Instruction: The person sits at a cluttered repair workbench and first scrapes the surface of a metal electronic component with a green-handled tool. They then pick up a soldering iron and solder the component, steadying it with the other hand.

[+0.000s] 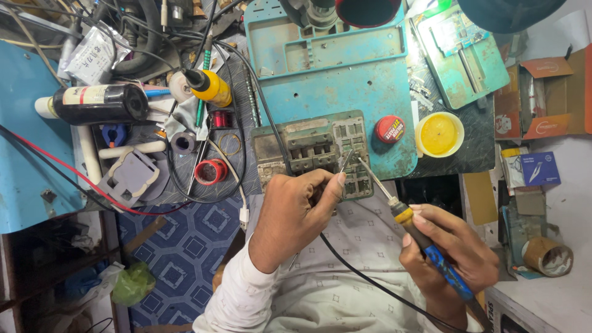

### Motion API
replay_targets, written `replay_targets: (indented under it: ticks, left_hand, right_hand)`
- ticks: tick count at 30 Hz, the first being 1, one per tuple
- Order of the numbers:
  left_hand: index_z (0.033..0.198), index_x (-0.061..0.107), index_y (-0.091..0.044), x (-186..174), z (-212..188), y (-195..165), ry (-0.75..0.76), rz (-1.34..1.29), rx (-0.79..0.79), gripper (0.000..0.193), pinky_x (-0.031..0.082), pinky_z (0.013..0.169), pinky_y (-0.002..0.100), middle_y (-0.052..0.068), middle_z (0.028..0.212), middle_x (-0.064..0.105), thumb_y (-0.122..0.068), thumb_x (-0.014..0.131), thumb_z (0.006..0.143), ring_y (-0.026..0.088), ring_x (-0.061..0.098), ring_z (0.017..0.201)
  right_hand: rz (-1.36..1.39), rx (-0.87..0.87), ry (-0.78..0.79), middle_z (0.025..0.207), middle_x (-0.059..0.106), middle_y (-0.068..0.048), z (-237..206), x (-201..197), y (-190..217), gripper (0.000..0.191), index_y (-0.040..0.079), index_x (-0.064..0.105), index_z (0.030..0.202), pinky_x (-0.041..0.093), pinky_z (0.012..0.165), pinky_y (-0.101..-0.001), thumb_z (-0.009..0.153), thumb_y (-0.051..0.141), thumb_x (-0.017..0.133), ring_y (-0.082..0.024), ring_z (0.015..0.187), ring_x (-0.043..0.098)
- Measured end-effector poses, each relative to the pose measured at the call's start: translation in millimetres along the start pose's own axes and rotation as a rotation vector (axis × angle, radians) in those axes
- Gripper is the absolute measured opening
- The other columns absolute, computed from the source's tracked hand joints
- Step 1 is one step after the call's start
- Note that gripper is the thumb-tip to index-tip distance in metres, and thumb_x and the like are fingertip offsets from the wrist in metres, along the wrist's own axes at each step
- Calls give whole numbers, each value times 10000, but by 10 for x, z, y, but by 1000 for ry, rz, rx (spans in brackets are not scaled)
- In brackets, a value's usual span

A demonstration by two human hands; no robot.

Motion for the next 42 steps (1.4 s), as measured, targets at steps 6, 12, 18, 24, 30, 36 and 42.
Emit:
replay_targets:
  ticks: [6, 12, 18, 24, 30, 36, 42]
  left_hand:
    - [861, 744, -9, 13, 3, -9, -14, -4, -2, 237, 370, 419, 319, 113, 542, 578, -209, 687, 973, 148, 458, 395]
    - [869, 754, -10, 23, 9, 8, -13, 7, -32, 225, 357, 404, 325, 110, 513, 573, -205, 692, 961, 151, 449, 380]
    - [858, 747, -15, 18, 11, -37, -15, 11, 24, 236, 383, 420, 305, 101, 537, 584, -209, 689, 980, 122, 501, 394]
    - [859, 751, -11, 13, 5, -25, -17, 12, -8, 238, 368, 408, 317, 106, 520, 572, -213, 690, 968, 138, 477, 381]
    - [861, 759, -13, 27, -1, -7, -15, 44, -41, 233, 355, 399, 323, 94, 502, 574, -215, 694, 957, 137, 461, 370]
    - [854, 750, -10, 23, 3, -25, -15, 8, -22, 240, 374, 410, 307, 82, 515, 585, -212, 690, 969, 119, 483, 388]
    - [861, 752, -5, 29, 0, -31, -10, 1, -9, 236, 383, 418, 302, 85, 524, 585, -203, 689, 972, 113, 483, 399]
  right_hand:
    - [18, 5, 0, 1144, 730, -188, 1, -11, -62, 320, -19, 721, 1095, 608, 876, -279, 776, -36, 731, -208, 969, 751]
    - [20, 20, -4, 1135, 736, -190, -10, -22, -89, 306, -22, 724, 1096, 607, 844, -255, 790, -43, 738, -192, 948, 754]
    - [48, 38, -4, 1100, 732, -188, -4, -27, -100, 320, -23, 722, 1108, 604, 872, -258, 788, -37, 728, -184, 962, 749]
    - [43, 65, -9, 1142, 733, -185, -14, -38, -112, 315, -27, 721, 1101, 608, 864, -253, 786, -39, 732, -181, 960, 751]
    - [-6, 55, -7, 1129, 743, -190, -38, -43, -156, 297, -30, 735, 1090, 589, 811, -242, 793, -33, 739, -188, 921, 746]
    - [47, 18, -23, 1112, 740, -192, -47, -74, -186, 279, -32, 723, 1116, 604, 884, -255, 839, -8, 723, -189, 964, 751]
    - [120, -13, 18, 1149, 732, -196, -33, -36, -121, 286, -34, 704, 1108, 613, 908, -276, 825, -6, 725, -205, 999, 757]
Point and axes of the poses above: each hand's wrist, its own z-axis towards the middle knuckle, its own x-axis out of the palm, y = z × x, the point moved 7 cm from there along z, towards the middle knuckle
